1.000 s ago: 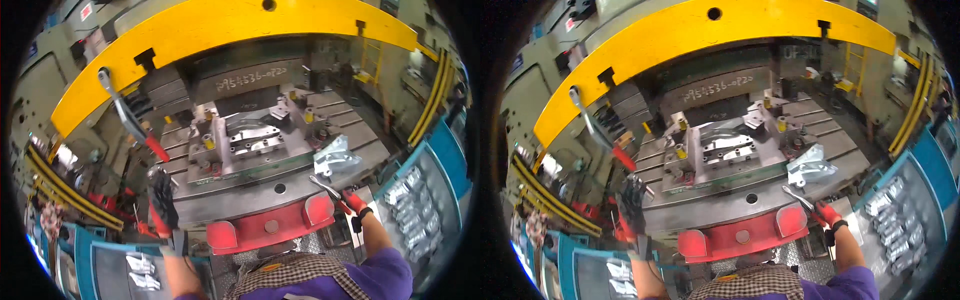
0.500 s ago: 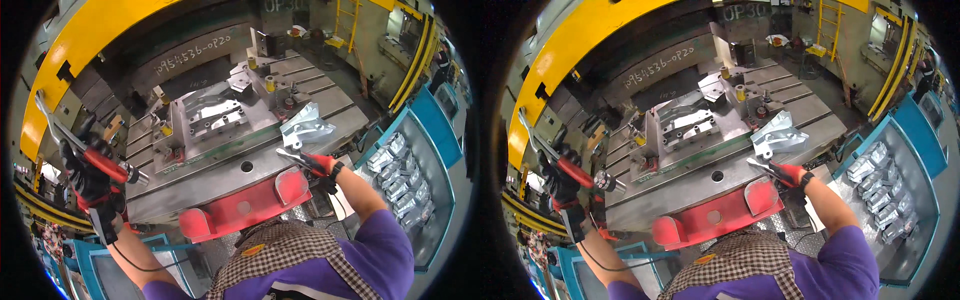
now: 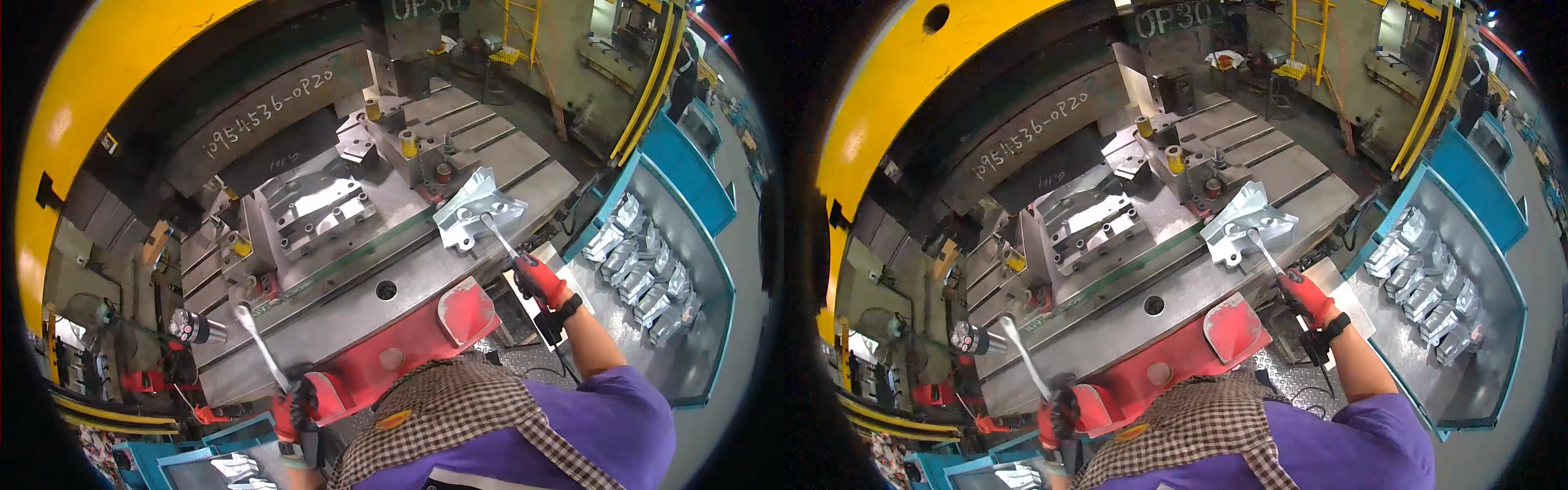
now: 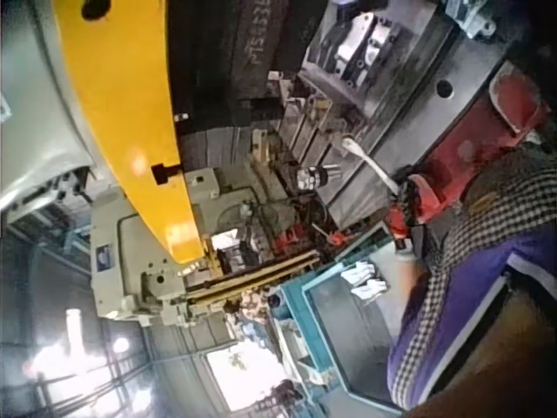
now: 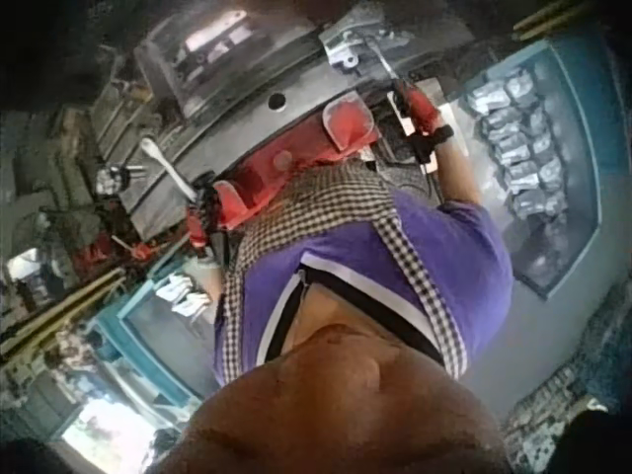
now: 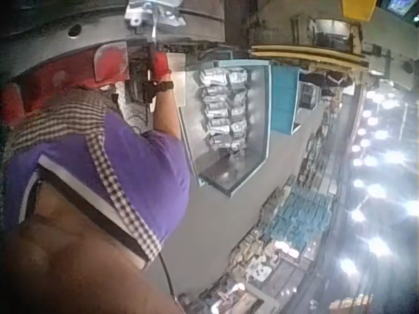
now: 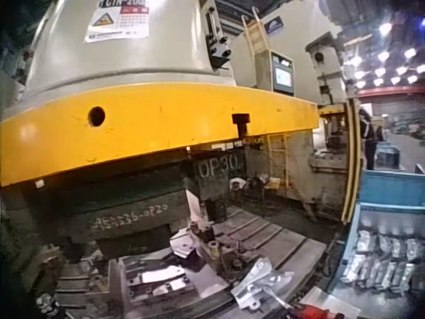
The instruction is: Operating a heavy industrial press to shape or cut metal components.
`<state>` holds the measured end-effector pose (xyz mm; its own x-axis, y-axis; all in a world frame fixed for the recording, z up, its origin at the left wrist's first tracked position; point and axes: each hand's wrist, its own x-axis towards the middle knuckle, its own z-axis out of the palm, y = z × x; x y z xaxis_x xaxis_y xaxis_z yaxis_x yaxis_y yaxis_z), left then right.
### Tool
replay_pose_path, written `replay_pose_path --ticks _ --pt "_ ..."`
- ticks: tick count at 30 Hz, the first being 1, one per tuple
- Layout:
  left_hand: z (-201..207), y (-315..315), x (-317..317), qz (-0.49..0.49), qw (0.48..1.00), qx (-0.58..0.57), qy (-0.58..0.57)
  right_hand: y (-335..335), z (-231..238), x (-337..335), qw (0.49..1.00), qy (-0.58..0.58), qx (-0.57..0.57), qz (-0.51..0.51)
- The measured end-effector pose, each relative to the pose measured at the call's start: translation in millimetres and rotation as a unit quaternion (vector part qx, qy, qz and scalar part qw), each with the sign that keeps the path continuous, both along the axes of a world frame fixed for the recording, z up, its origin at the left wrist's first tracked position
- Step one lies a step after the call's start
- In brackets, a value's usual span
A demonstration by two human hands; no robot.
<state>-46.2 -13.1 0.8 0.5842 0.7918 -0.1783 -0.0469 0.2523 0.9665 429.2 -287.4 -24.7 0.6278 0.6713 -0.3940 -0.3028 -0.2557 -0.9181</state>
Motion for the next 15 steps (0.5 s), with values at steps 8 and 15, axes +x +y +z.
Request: replay_pose_path --ticks 8,15 --pt "-31.9 -5.2 6.8 0.018 0.988 -0.135 0.067 5.2 -26.3 -3.8 0.997 -0.02 0.042 -0.058" --pt "-42.9 8.0 -5.0 -0.055 0.983 -0.166 0.052 123.7 9.6 -45.5 0.989 0.102 0.107 0.005"
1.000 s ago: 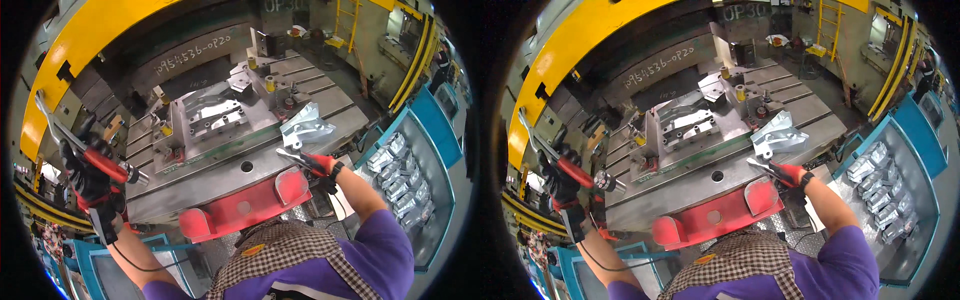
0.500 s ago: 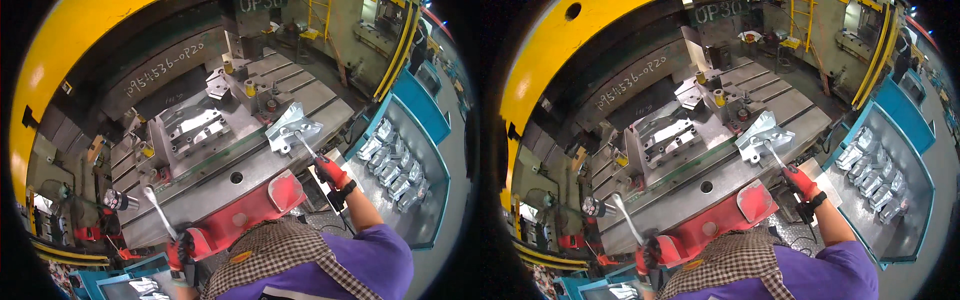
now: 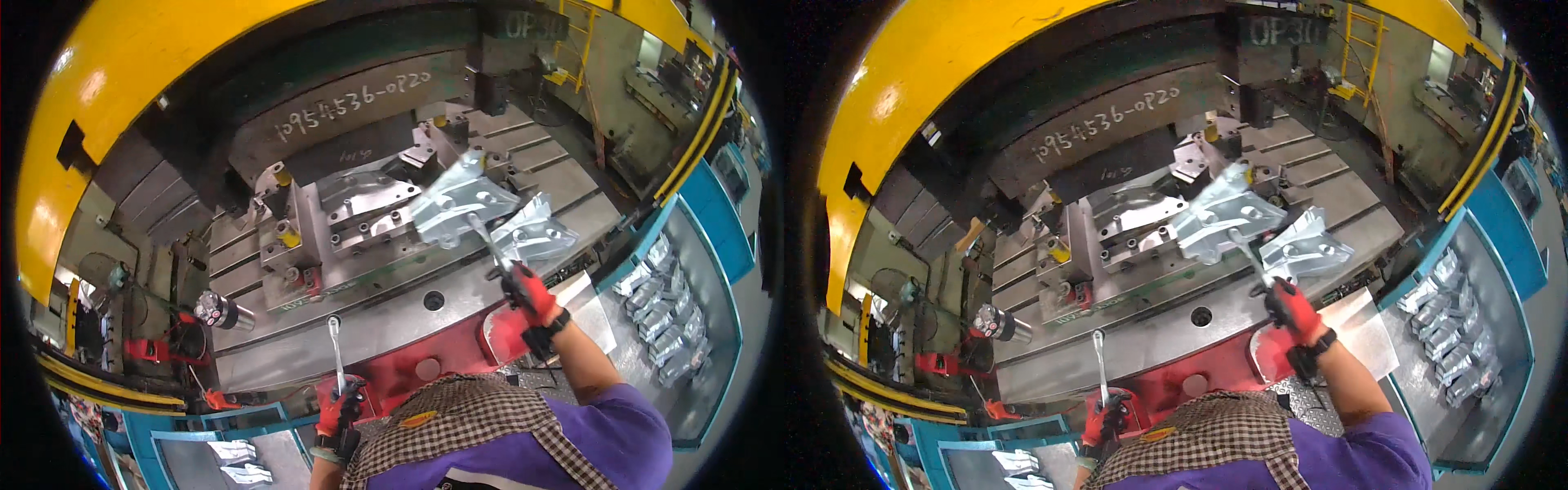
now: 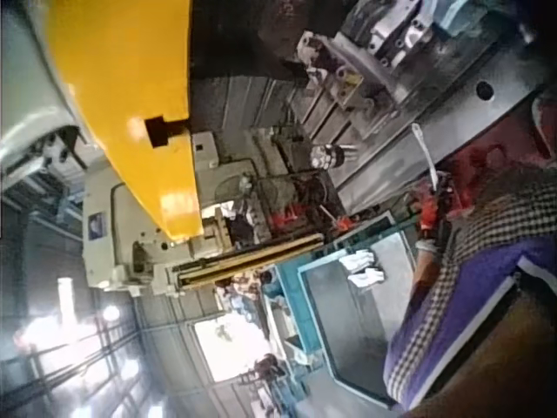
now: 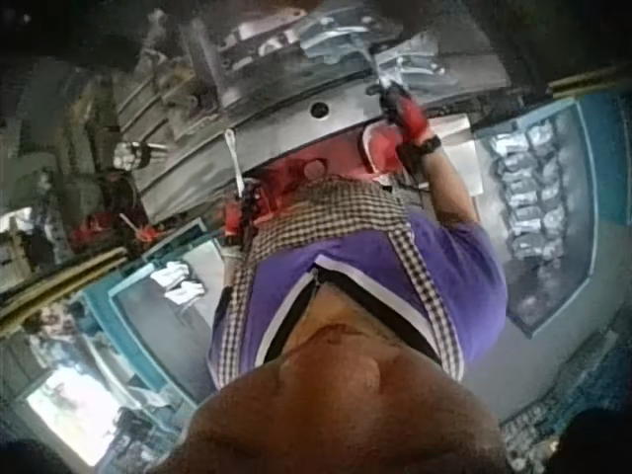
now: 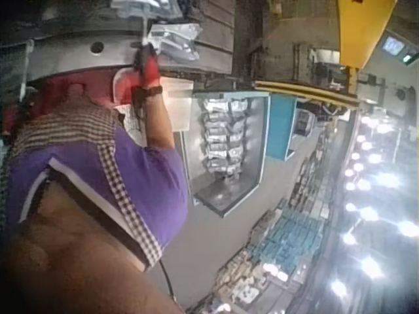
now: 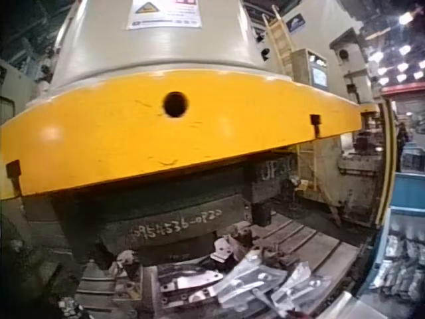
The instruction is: Operating a heavy industrial press to shape or cut metal components.
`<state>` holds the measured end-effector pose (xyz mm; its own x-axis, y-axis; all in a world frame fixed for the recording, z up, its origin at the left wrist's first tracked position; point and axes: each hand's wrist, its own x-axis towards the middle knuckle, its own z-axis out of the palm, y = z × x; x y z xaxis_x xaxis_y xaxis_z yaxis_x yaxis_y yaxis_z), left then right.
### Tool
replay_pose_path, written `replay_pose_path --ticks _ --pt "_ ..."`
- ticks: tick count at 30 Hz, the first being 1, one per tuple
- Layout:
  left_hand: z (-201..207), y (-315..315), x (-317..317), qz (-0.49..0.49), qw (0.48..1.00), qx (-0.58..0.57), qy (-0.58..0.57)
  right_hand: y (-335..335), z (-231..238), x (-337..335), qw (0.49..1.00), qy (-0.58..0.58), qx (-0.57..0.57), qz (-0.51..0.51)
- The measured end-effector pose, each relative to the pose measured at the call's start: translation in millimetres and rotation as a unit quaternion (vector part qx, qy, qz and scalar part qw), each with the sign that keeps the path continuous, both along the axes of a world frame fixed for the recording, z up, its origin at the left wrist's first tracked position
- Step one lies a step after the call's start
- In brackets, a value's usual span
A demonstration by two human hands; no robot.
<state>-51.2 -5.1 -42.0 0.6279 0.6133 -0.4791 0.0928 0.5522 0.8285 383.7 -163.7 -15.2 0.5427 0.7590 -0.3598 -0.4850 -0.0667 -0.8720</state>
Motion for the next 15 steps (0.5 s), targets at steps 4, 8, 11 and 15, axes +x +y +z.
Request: replay_pose_path --ticks 4,8,11,15 --pt "-19.3 3.2 -13.0 0.007 1.0 0.007 0.003 106.8 -21.7 -15.8 0.993 0.015 0.082 0.079" --pt "-16.1 8.9 -11.5 -0.009 0.998 0.048 -0.026 199.6 -52.5 -7.0 0.995 0.004 0.015 0.101" --pt "-17.3 5.2 -7.8 0.003 0.994 0.09 -0.067 241.4 -27.4 -21.3 0.993 0.03 -0.04 0.106" --pt "-41.2 5.4 -26.9 -0.037 0.991 0.11 0.059 271.3 -33.0 -9.6 0.994 0.038 -0.01 0.102"
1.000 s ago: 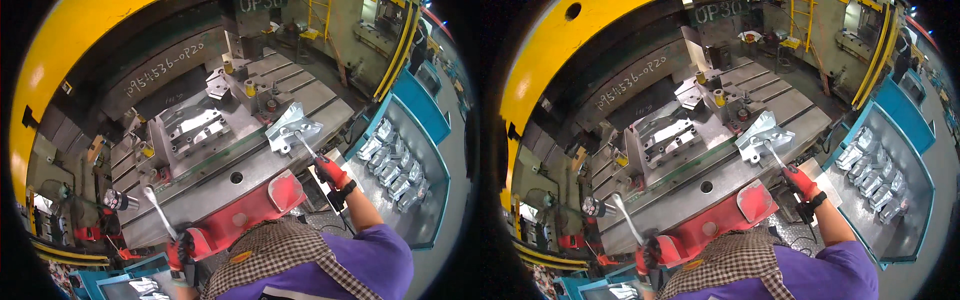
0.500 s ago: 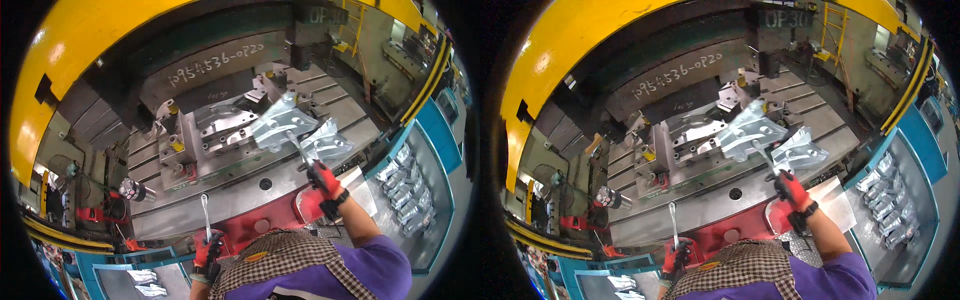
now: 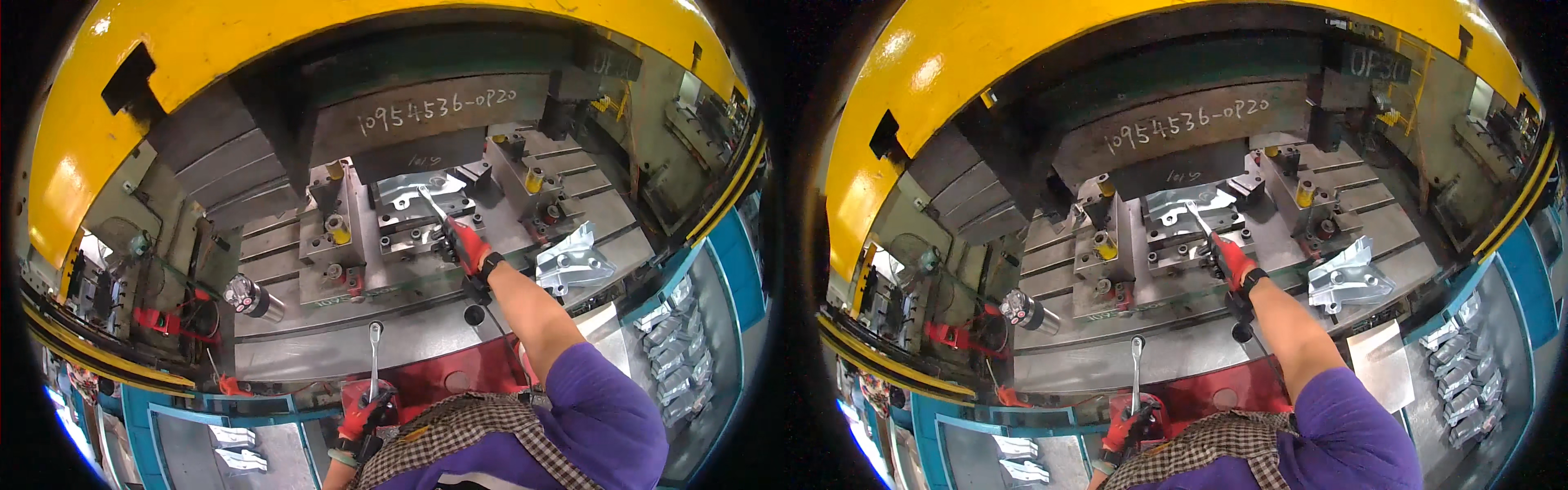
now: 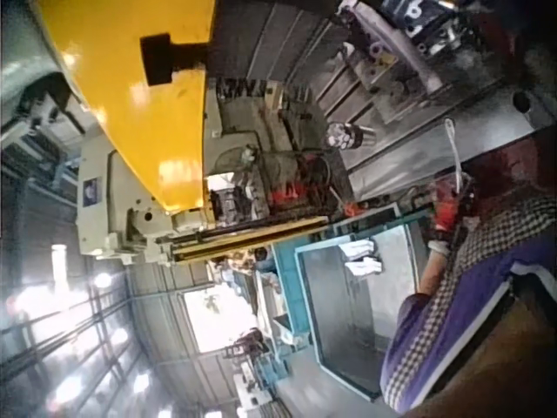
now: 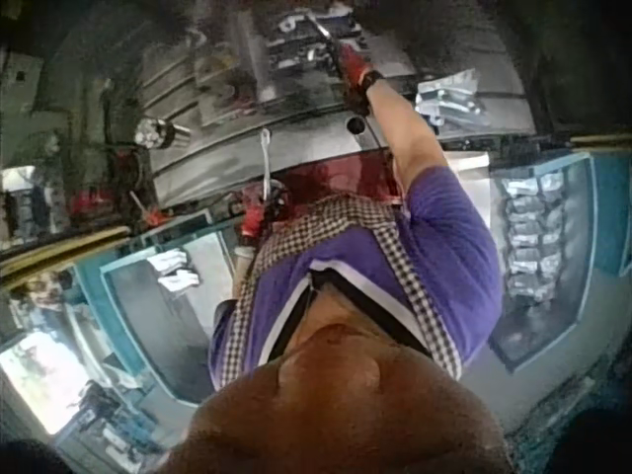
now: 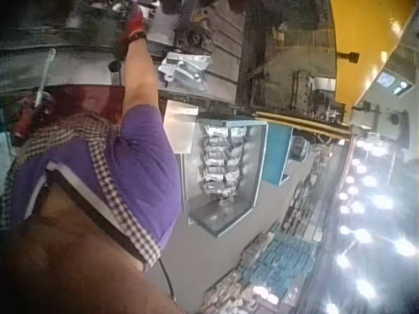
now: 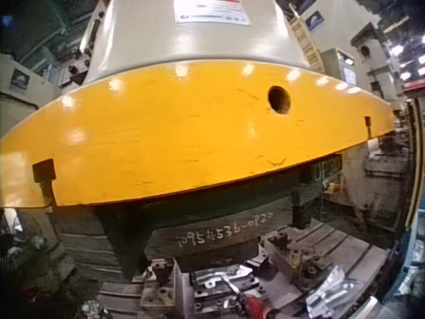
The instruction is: Operating a heavy industrial press to shape or cut metal components.
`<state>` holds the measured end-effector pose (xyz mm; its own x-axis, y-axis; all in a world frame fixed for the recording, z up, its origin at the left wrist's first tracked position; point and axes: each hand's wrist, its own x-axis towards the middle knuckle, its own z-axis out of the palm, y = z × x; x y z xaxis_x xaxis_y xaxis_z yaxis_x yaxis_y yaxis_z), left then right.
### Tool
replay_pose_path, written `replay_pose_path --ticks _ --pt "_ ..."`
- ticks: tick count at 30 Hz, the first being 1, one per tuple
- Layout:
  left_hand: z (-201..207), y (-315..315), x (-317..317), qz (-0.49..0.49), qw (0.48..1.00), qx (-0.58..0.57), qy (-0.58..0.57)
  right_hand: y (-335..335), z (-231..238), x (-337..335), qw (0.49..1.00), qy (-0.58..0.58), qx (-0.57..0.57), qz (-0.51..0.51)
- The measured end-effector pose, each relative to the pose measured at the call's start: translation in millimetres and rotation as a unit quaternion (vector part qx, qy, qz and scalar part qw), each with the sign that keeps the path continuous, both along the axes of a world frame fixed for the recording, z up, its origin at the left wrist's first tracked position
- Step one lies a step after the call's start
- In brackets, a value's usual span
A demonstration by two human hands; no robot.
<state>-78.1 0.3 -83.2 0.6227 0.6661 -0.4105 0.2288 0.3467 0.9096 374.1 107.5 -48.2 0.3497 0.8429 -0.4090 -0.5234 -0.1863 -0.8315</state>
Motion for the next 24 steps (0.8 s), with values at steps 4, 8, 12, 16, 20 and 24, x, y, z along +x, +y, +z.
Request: replay_pose_path --ticks 4,8,12,16,20,24 --pt "3.4 -0.7 2.5 0.018 0.997 -0.076 -0.022 9.6 -6.6 10.5 0.996 -0.042 0.004 0.077" --pt "-5.0 -1.3 2.4 0.016 0.995 -0.071 -0.066 5.9 14.8 2.5 0.832 -0.531 -0.138 0.081" --pt "24.3 -8.0 9.7 0.018 0.994 -0.093 -0.056 -43.9 17.3 2.9 0.97 -0.242 0.034 0.018" --pt "66.5 -25.9 6.7 -0.137 0.985 -0.009 0.102 -154.6 38.9 -23.0 0.973 -0.153 0.059 0.164" --pt "25.6 -50.3 -26.9 -0.25 0.943 0.205 0.076 -305.6 14.0 -30.8 0.91 -0.183 -0.006 0.372" --pt "24.1 -67.7 -28.8 -0.277 0.776 0.488 0.288 -401.9 -6.9 -53.2 0.76 -0.565 -0.023 0.321"
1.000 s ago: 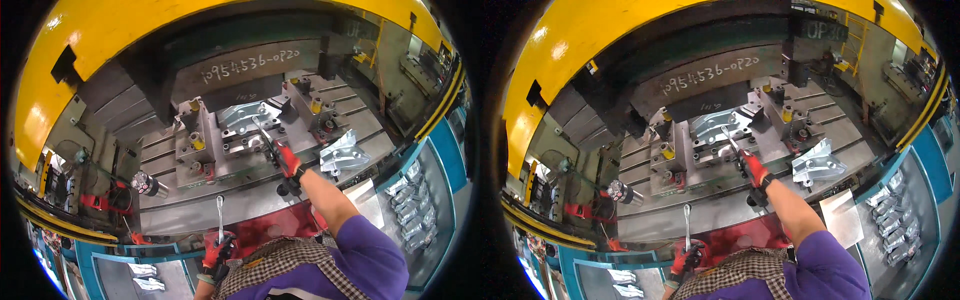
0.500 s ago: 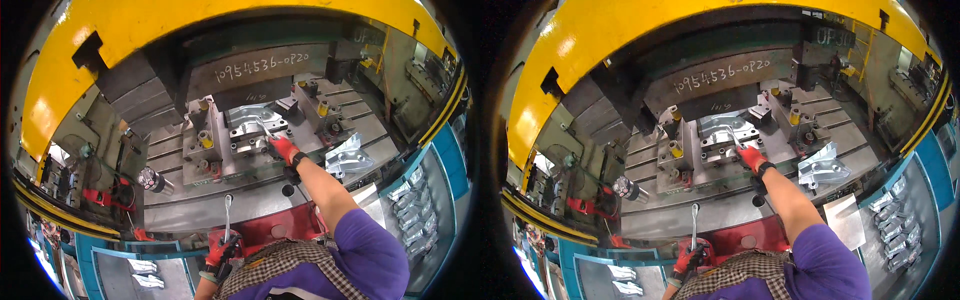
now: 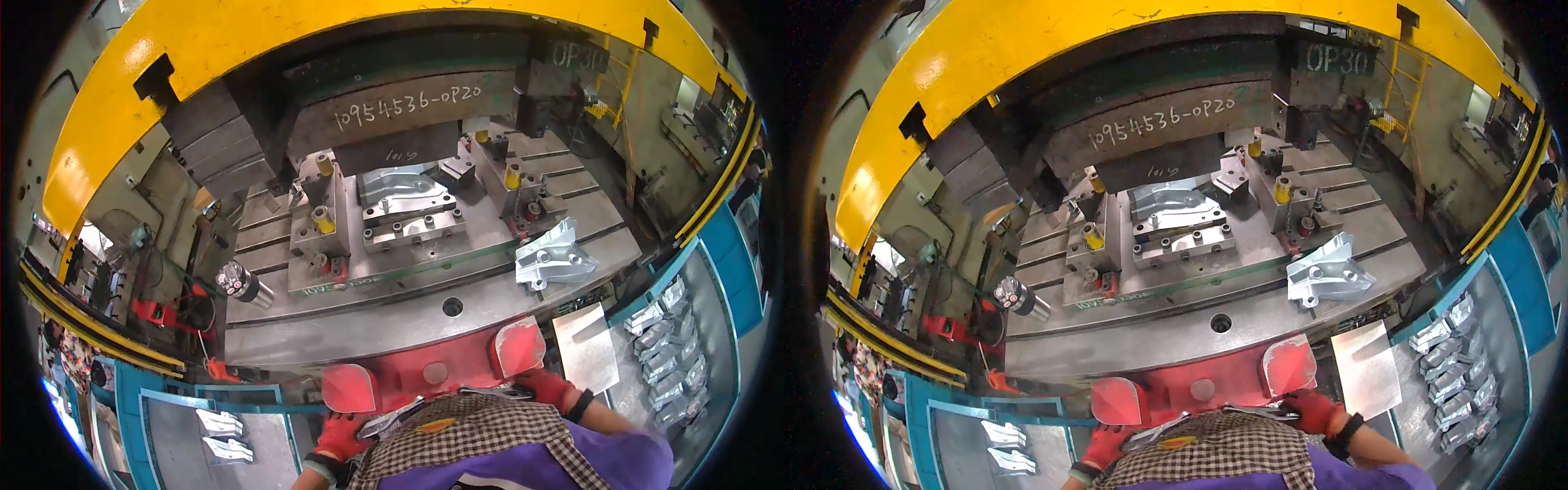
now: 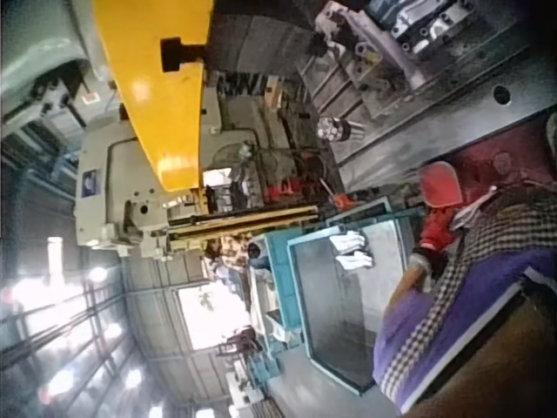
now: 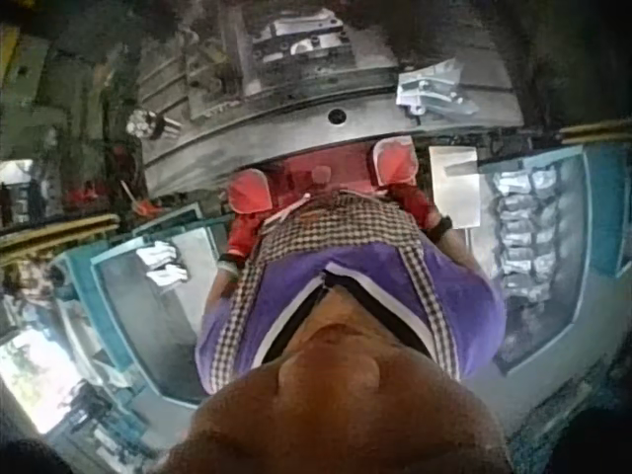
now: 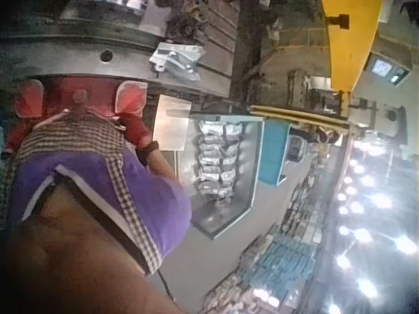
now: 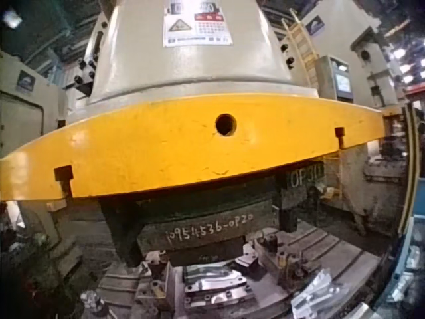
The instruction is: Operating a heavy industrial press to shape or cut metal components.
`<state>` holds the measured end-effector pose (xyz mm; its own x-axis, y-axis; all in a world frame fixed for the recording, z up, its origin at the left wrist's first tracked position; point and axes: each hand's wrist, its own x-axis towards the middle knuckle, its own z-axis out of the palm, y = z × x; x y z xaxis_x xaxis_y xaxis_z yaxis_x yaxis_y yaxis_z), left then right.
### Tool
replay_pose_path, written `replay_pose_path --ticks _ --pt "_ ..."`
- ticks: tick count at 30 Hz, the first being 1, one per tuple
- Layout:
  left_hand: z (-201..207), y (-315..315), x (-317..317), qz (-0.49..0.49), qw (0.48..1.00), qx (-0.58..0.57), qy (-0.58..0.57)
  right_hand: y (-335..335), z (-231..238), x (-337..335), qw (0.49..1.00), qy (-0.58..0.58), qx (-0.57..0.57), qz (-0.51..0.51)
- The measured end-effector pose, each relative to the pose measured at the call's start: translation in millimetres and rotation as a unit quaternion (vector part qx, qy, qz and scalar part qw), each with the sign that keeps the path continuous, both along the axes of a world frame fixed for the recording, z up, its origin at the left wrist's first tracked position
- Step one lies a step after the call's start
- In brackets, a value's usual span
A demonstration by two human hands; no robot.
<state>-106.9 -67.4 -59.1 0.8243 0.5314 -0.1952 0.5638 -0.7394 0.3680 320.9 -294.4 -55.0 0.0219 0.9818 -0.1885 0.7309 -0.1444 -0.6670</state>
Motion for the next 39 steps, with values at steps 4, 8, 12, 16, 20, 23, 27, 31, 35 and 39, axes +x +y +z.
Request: replay_pose_path --ticks 4,8,12,16,20,23,27,31,35,39 --pt "-21.2 -0.3 6.0 0.027 0.999 -0.029 0.024 0.9 -5.8 -6.0 0.973 -0.226 -0.012 -0.039" --pt "-31.3 3.9 11.8 0.036 0.997 -0.067 0.008 15.8 -50.7 6.2 0.98 -0.183 0.08 0.012" --pt "-29.8 7.5 15.1 0.059 0.991 -0.119 0.005 18.9 -77.2 21.8 0.983 -0.173 0.029 0.049" --pt "-22.0 4.8 16.0 0.072 0.991 -0.11 0.01 20.8 -67.5 19.3 0.979 -0.194 0.005 0.055" --pt "-18.8 3.2 17.8 0.075 0.992 -0.101 -0.008 25.6 -38.0 14.6 0.985 -0.161 0.021 0.051" --pt "-28.8 4.4 15.0 0.072 0.991 -0.111 -0.017 24.1 -48.2 17.4 0.985 -0.158 0.039 0.051" --pt "-29.8 4.3 15.6 0.054 0.995 -0.086 -0.021 25.1 -57.0 17.7 0.984 -0.17 0.023 0.046" --pt "-24.3 6.3 18.8 0.045 0.995 -0.086 0.009 25.4 -55.5 18.6 0.987 -0.154 0.005 0.05" --pt "-29.6 4.2 14.7 0.061 0.994 -0.088 -0.004 23.1 -38.5 19.0 0.995 -0.094 0.021 0.027" --pt "13.6 5.2 23.1 0.091 0.97 -0.225 0.023 -0.1 6.6 22.4 0.995 -0.073 -0.068 -0.019"
